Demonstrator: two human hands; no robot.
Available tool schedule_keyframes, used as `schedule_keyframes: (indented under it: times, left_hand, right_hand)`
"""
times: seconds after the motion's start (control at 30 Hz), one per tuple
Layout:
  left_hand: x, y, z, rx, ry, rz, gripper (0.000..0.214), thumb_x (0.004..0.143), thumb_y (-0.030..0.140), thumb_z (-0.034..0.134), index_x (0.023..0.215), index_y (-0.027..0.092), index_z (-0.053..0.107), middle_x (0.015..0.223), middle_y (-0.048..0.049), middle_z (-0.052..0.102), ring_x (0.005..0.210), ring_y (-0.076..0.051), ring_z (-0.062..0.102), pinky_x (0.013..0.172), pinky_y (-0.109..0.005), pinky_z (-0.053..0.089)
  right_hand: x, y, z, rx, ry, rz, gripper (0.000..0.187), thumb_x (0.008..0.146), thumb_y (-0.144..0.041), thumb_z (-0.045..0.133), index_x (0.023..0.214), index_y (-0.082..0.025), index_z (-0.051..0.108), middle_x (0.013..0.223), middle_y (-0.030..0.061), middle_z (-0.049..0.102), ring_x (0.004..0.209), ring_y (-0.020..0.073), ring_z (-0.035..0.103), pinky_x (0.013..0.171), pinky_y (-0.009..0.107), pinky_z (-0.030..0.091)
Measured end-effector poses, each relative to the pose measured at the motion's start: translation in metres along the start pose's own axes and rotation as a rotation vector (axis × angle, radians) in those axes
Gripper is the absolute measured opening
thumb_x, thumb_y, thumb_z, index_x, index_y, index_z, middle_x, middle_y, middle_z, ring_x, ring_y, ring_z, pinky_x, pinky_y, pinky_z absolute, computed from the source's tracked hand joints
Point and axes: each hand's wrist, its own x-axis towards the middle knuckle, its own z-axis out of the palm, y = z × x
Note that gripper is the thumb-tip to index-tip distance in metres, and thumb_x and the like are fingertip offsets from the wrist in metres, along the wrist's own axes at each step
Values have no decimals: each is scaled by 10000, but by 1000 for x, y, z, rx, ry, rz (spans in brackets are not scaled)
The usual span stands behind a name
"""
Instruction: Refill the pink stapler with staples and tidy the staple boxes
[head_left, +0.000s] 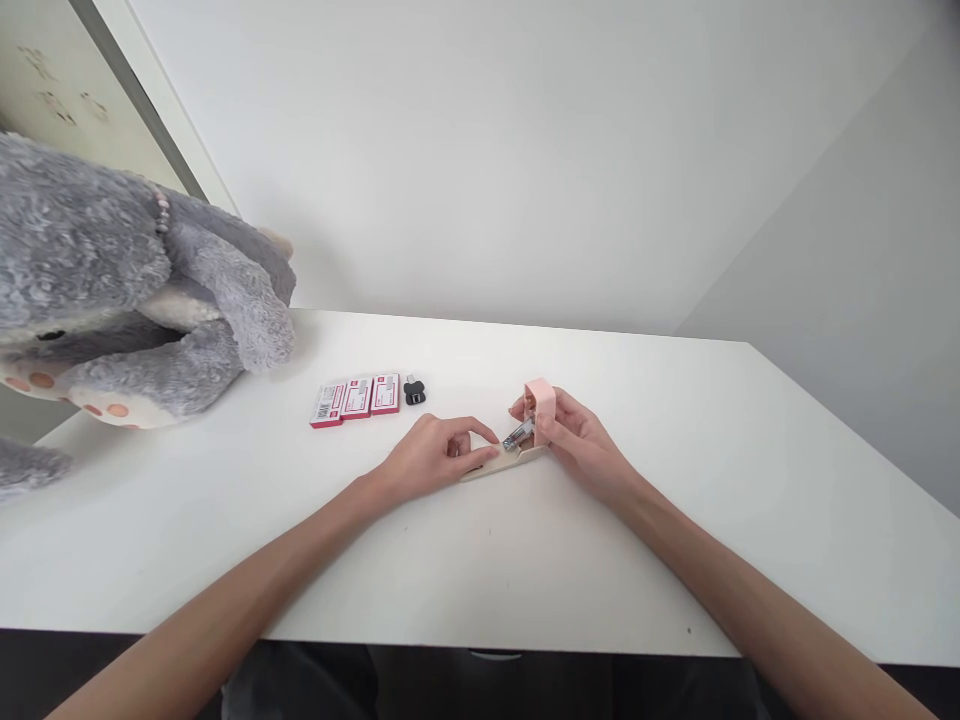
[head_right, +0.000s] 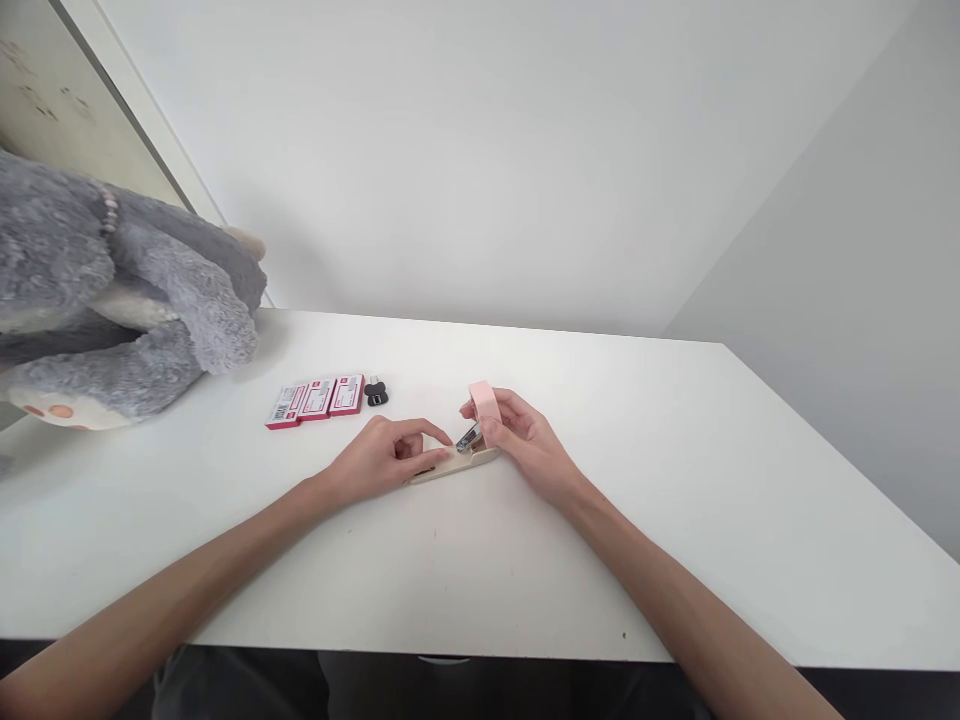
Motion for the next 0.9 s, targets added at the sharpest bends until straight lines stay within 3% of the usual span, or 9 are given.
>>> schedule_keyframes:
  times: [0.23,0.9]
  left_hand:
    - [-1,3,0,12,27,-9,341,971,502,586,980,202,747,534,65,538,483,-88,411,507,-231,295]
    - [0,0,0,28,18,-15,292,975,468,591,970,210,728,531,79,501,486,-82,388,509,-224,293]
  right_hand:
    - [5,0,-4,-30,85,-68,382,918,-642,672,1114,-317,626,1174,86,620,1197,297,593,915,471,569]
    - [5,-2,-3,61,63,-65,307,940,-573,682,1092,-308,640,1123,73,605,1102,273,602,814,445,588]
